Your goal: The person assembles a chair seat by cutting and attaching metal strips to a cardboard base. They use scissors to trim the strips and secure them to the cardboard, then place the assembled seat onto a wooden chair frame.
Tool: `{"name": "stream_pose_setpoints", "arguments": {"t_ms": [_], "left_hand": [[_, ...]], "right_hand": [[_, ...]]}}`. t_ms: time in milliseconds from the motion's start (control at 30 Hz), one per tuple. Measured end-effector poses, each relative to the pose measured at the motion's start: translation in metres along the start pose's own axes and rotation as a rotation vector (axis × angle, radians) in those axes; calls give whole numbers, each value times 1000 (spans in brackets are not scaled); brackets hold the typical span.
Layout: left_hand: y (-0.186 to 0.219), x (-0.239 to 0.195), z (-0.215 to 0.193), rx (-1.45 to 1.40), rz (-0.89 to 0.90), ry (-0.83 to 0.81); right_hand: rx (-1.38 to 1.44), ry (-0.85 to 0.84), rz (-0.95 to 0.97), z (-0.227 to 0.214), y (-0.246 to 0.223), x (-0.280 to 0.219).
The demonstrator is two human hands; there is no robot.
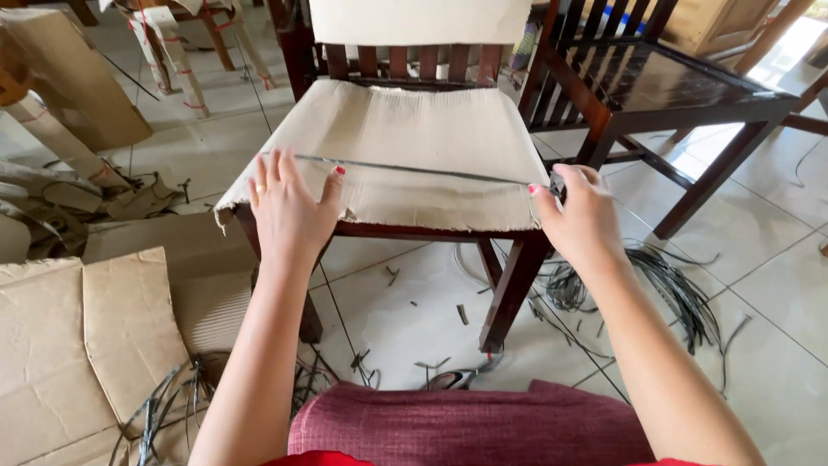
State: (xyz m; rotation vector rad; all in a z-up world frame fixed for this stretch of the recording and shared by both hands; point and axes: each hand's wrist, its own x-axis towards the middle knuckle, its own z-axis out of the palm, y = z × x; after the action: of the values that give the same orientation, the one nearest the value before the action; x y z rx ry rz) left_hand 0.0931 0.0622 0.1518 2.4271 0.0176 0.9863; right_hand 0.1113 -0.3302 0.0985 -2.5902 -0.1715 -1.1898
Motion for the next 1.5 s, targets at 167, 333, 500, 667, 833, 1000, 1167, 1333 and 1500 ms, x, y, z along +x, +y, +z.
{"name": "stream_pose_setpoints", "arguments": {"t_ms": [167, 333, 500, 667, 833, 1000, 1167, 1333, 1500], "left_hand": [[-48, 49, 47, 359, -352, -373], [-52, 83, 65, 486, -439, -447], [-63, 108, 82, 432, -481, -496], [-99, 132, 98, 430, -474, -587], [-87, 132, 81, 461, -502, -634], [-68, 118, 62, 524, -695, -589], [-93, 117, 42, 365, -611, -557], [-83, 125, 9, 194, -645, -682], [-85, 133, 21, 138, -693, -659]], "right_hand": [[-125, -722, 512, -7, -55, 36], [-105, -746, 552, 45, -20, 54], [-210, -905, 596, 58, -31, 82], [-169, -903, 653, 23, -78, 98], [-183, -910, 649, 28, -73, 101], [-351, -904, 557, -6, -106, 95], [-396, -954, 625, 11, -83, 97], [-354, -974, 717, 3, -95, 100], [-248, -926, 736, 1, -102, 104]]}}
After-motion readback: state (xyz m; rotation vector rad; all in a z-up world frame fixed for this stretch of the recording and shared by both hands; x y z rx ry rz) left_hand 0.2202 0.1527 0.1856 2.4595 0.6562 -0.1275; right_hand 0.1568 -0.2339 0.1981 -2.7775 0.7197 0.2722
